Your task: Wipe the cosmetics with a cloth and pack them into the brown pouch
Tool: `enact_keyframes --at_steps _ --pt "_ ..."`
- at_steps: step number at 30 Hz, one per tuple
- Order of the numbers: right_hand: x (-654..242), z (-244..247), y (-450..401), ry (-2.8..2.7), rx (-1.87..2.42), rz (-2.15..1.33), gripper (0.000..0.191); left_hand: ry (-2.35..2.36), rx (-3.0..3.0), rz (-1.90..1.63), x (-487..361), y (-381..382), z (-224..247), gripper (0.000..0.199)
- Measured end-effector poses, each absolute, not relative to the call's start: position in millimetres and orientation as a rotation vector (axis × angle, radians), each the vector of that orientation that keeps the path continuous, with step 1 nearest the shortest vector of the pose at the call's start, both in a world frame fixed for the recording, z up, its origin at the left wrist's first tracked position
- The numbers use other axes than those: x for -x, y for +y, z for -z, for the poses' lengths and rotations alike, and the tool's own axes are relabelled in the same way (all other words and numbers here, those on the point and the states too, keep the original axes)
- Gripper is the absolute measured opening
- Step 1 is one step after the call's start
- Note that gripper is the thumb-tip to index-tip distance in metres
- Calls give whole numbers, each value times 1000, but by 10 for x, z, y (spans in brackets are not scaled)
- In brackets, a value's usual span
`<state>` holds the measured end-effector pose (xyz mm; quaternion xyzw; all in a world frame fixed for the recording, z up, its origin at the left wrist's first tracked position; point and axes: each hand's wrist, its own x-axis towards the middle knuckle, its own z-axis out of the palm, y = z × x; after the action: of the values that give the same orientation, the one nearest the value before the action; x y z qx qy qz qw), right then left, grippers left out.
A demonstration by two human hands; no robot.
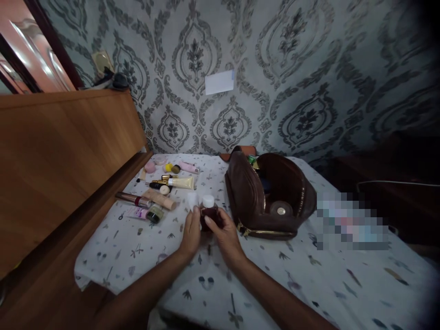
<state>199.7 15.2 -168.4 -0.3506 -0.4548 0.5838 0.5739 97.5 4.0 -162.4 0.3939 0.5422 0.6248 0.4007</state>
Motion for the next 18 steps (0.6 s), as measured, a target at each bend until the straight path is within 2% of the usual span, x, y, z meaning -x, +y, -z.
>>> enact_keyframes --at_steps 4,12,18 --pt "-2003 1713 182 -1031 829 -1294 41 1195 -1123 -1548 -988 -3 1574 39" --pt "-2021 1811 253 -1031 872 -1191 37 1138 -1089 -1483 -947 52 1594 37" --pt "-2038 1738 202 -1084 915 -1152 36 1148 -819 -1311 -929 49 1663 57"
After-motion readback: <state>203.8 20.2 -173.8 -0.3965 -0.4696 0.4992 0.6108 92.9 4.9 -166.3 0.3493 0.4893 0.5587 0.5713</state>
